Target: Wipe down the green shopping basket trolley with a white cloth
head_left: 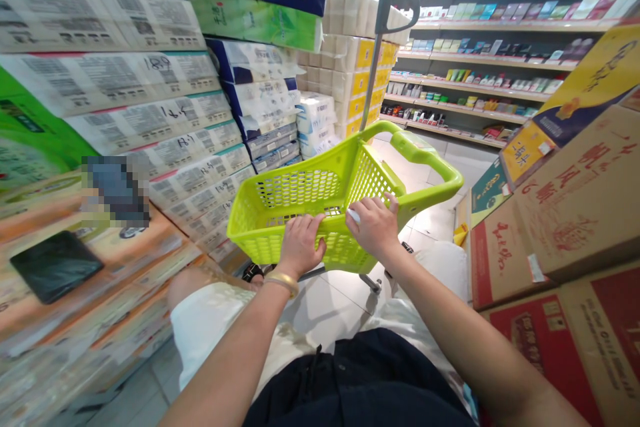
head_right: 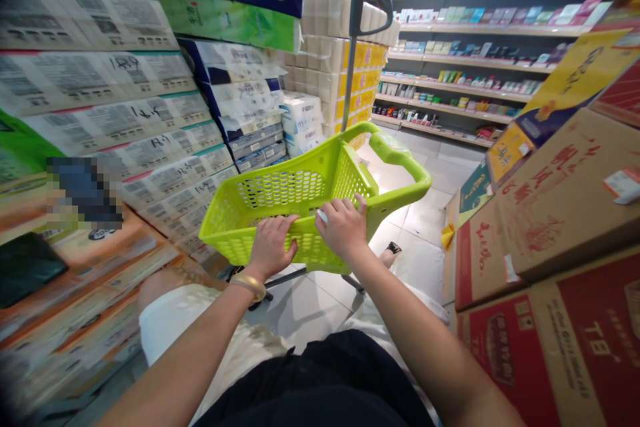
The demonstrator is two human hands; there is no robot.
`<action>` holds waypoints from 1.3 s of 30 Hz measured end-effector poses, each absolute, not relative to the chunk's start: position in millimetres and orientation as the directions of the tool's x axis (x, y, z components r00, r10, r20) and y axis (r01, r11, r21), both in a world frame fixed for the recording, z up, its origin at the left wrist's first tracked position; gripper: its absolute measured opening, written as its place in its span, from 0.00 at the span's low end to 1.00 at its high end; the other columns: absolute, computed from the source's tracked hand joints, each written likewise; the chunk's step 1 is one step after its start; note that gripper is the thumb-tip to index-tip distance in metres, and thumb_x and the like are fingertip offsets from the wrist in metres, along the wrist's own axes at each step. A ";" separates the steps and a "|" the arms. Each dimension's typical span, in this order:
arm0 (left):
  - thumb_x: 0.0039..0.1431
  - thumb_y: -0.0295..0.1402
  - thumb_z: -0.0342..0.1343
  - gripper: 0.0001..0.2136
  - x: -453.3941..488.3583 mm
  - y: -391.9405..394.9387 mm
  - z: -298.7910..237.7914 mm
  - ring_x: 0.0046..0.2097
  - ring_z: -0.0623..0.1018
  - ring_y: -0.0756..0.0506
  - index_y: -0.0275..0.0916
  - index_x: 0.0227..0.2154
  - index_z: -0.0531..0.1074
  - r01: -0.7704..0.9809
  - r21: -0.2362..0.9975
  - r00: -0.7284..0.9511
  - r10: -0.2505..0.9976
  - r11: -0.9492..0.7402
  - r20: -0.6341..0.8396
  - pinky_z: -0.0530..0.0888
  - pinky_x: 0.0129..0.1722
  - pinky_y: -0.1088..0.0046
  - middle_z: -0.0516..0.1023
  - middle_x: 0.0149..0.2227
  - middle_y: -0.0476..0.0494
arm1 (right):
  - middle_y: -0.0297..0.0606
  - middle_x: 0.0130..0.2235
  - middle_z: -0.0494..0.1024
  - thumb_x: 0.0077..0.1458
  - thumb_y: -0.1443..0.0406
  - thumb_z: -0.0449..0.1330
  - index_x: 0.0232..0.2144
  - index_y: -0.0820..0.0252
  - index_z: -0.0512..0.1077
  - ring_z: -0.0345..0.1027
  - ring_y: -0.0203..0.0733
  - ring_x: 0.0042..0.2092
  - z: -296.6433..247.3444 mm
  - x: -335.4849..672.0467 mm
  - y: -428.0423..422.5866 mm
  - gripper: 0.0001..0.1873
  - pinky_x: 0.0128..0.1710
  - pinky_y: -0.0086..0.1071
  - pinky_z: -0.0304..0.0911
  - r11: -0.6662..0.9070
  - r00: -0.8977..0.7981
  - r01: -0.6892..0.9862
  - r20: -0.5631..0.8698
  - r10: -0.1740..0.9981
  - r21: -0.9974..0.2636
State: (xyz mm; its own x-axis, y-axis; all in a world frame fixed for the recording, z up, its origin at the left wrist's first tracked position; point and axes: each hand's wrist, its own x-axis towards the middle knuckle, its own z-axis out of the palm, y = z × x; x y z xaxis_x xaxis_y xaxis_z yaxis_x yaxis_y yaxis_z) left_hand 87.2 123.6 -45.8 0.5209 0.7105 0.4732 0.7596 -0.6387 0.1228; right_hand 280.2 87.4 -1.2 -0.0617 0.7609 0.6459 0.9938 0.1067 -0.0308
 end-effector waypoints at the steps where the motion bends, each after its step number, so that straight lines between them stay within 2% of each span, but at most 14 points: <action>1: 0.55 0.33 0.53 0.23 87.3 123.5 -46.0 0.46 0.71 0.37 0.36 0.55 0.67 0.759 0.124 0.520 0.711 -0.639 0.474 0.65 0.50 0.57 0.74 0.42 0.37 | 0.35 0.33 0.79 0.62 0.60 0.56 0.31 0.54 0.75 0.66 0.44 0.40 0.9 286.4 85.8 0.11 0.59 0.44 0.40 0.102 -0.061 0.994 0.649 0.758 -0.026; 9: 0.56 0.33 0.52 0.23 86.3 123.6 -46.9 0.46 0.71 0.37 0.37 0.56 0.66 0.750 0.129 0.524 0.701 -0.649 0.483 0.65 0.50 0.57 0.74 0.43 0.37 | 0.35 0.33 0.79 0.63 0.59 0.53 0.28 0.55 0.75 0.67 0.43 0.39 21.2 338.6 76.4 0.15 0.58 0.42 0.43 -0.008 0.004 1.000 0.714 0.700 0.002; 15: 0.55 0.33 0.52 0.24 87.4 123.2 -46.9 0.46 0.71 0.37 0.37 0.56 0.66 0.754 0.135 0.517 0.708 -0.643 0.482 0.65 0.51 0.58 0.74 0.43 0.38 | 0.37 0.33 0.79 0.61 0.60 0.53 0.28 0.56 0.75 0.67 0.44 0.39 27.2 370.5 76.9 0.14 0.57 0.43 0.46 -0.126 0.114 0.991 0.756 0.645 -0.042; 21: 0.55 0.34 0.52 0.23 90.2 121.4 -46.1 0.46 0.71 0.37 0.39 0.55 0.67 0.765 0.160 0.489 0.726 -0.623 0.484 0.65 0.51 0.57 0.73 0.42 0.38 | 0.39 0.32 0.78 0.61 0.60 0.52 0.28 0.56 0.75 0.65 0.47 0.39 22.2 359.6 81.7 0.15 0.56 0.43 0.47 -0.189 0.173 0.979 0.788 0.591 -0.073; 25: 0.55 0.34 0.52 0.23 90.7 121.2 -45.3 0.46 0.71 0.37 0.39 0.55 0.67 0.762 0.170 0.488 0.726 -0.625 0.484 0.65 0.51 0.57 0.73 0.42 0.38 | 0.39 0.32 0.77 0.60 0.60 0.53 0.28 0.55 0.74 0.64 0.49 0.40 19.3 341.2 82.2 0.13 0.57 0.46 0.46 -0.164 0.169 0.983 0.784 0.597 -0.087; 33: 0.55 0.34 0.53 0.23 91.0 121.2 -44.6 0.46 0.71 0.37 0.38 0.55 0.67 0.770 0.156 0.491 0.730 -0.619 0.476 0.64 0.51 0.57 0.74 0.42 0.38 | 0.37 0.34 0.77 0.61 0.60 0.55 0.29 0.55 0.73 0.65 0.46 0.41 1.0 274.3 85.2 0.11 0.60 0.46 0.39 0.006 0.044 0.997 0.665 0.746 -0.074; 39: 0.54 0.34 0.53 0.24 88.3 121.6 -43.5 0.47 0.71 0.37 0.38 0.56 0.66 0.759 0.148 0.513 0.723 -0.634 0.463 0.65 0.51 0.58 0.74 0.43 0.38 | 0.36 0.34 0.78 0.63 0.59 0.55 0.30 0.55 0.74 0.66 0.45 0.42 -3.1 264.9 86.8 0.11 0.60 0.47 0.36 0.052 0.009 0.996 0.629 0.778 -0.078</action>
State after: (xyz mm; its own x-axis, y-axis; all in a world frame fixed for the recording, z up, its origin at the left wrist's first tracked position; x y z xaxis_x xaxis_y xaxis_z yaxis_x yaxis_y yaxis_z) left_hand 88.3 121.6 -43.5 0.5135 0.7226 0.4627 0.7590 -0.6341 0.1480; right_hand 264.9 86.8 -3.1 0.0086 0.7775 0.6288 0.9956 0.0519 -0.0777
